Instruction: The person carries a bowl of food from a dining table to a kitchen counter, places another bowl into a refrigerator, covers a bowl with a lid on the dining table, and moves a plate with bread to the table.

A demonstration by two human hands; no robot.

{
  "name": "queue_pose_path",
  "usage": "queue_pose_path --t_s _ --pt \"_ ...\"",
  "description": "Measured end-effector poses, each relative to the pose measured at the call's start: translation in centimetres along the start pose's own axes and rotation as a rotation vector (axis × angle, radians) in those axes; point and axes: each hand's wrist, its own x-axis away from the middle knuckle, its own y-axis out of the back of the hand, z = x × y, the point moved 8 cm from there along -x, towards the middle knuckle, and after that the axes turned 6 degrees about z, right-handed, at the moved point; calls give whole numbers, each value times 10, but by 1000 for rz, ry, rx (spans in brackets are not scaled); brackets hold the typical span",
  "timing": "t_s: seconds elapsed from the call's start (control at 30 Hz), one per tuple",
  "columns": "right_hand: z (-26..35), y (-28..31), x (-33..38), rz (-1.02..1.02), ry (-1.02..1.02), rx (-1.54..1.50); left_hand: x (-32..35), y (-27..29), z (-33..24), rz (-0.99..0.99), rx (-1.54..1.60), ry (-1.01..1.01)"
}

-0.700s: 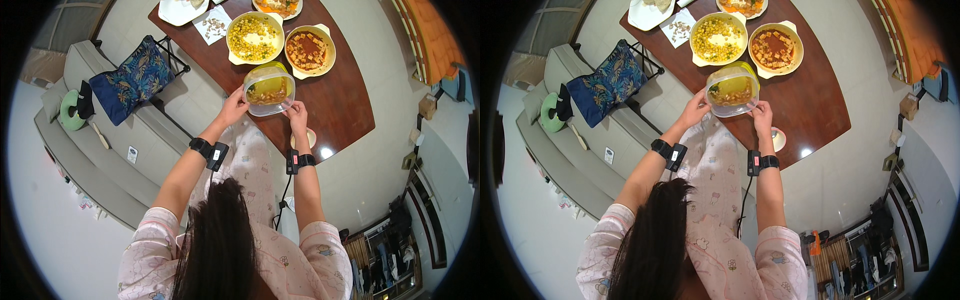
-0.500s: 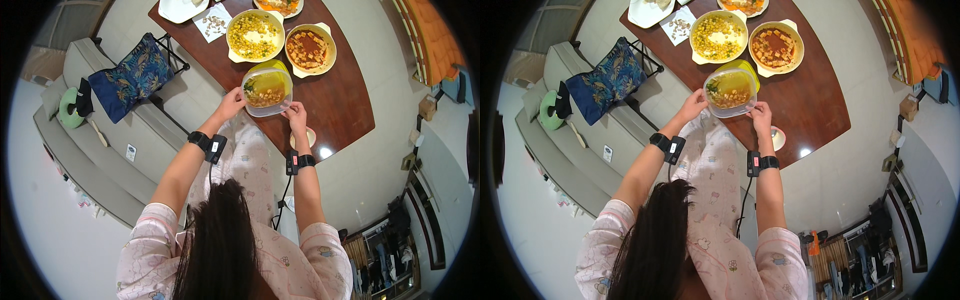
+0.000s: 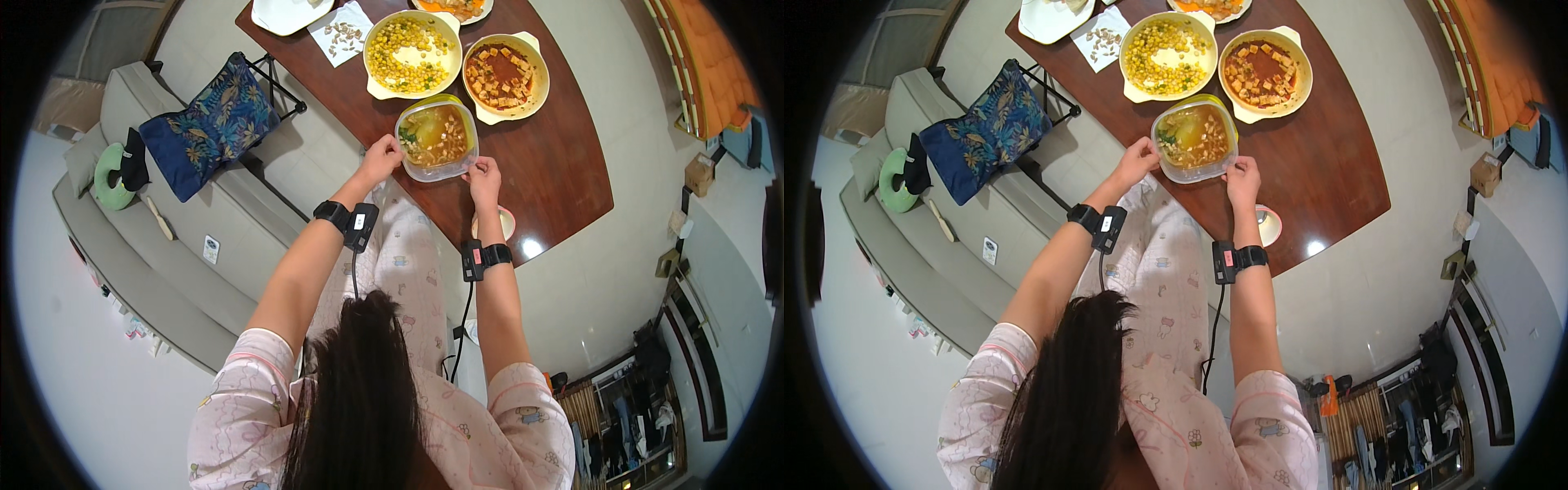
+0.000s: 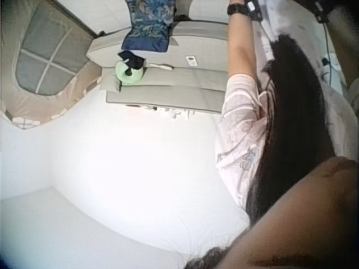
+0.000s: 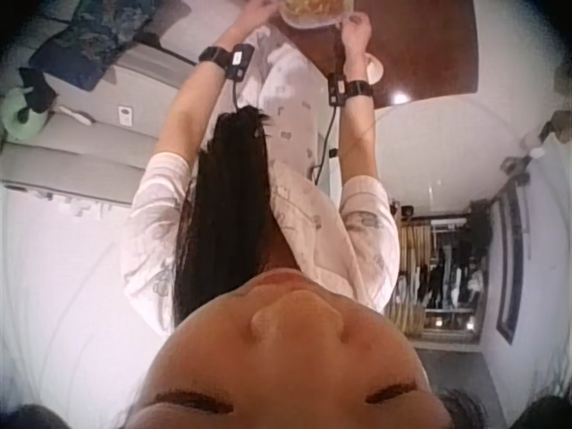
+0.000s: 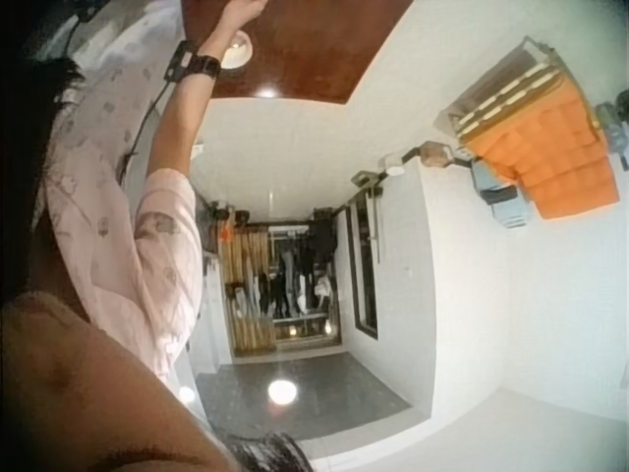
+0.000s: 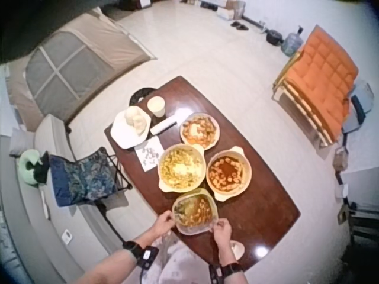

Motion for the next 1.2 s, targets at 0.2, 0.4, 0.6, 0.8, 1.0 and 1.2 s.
queue_pose_path --t_s 0.2,0.4,0.6,0.8,1.0,1.2 --pt "14 0 -11 -6 31 26 -9 2 -7 -52 79 60" --pt "13 -3 -17 7 22 -18 -10 4 -14 -66 53 86" --pt "14 2 -21 15 20 -31 -6 -5 -22 -83 119 153" --pt "25 7 -26 26 24 -40 -10 -3 -29 -102 123 172" --pt "38 9 -24 26 2 64 -15 29 -48 -243 227 203" --pt "63 17 -30 -115 157 118 -27 55 -88 -297 404 112"
